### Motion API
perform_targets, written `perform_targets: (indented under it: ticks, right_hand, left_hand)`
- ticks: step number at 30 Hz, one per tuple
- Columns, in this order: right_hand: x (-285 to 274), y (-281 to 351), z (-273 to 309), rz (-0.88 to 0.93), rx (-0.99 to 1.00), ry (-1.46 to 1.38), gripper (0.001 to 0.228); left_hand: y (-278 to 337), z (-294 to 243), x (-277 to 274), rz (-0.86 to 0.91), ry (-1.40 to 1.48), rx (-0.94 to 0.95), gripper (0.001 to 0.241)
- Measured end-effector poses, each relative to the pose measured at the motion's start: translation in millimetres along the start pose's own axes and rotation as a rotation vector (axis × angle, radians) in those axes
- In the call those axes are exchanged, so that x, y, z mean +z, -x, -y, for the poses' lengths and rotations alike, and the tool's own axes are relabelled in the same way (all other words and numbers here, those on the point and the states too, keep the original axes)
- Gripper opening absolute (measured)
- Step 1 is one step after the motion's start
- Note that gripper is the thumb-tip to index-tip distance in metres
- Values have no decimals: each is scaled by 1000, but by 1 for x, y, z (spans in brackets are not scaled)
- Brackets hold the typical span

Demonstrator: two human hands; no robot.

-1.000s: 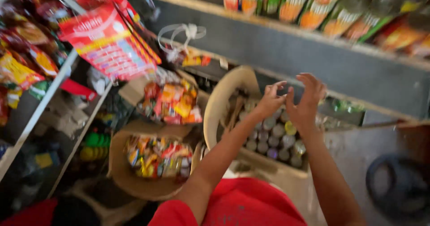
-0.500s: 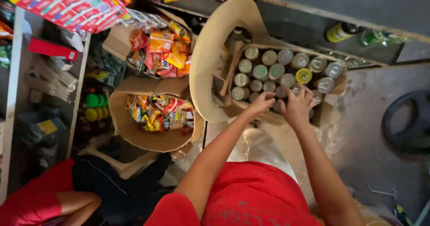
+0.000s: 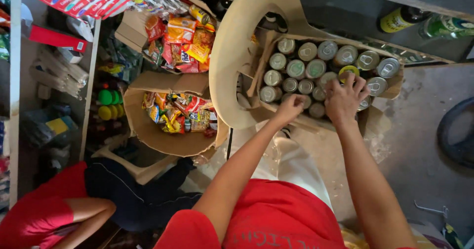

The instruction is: Stocking various canned goods from a crate onto grocery store shelves.

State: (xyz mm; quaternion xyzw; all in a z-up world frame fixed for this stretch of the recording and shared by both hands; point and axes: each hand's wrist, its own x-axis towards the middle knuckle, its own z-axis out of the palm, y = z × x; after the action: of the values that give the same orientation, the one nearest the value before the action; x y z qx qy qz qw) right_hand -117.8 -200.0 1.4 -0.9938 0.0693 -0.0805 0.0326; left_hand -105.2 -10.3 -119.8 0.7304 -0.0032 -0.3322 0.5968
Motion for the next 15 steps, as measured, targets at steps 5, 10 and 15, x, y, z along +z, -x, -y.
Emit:
perform_targets:
  ticks: [5,10,15]
  right_hand:
    - [-35,-7,2,90,144,-304,15]
    - [-76,-13,-5,226,238,-968,19]
    - [-123,-31,-2,154,92,-1148,12]
  left_hand:
    - [-14,24,-2,-65,460,-172,41]
    - [-17,-5,-8,-167,751,-323,47]
    - [20,-148,-14,73,1250,-477,49]
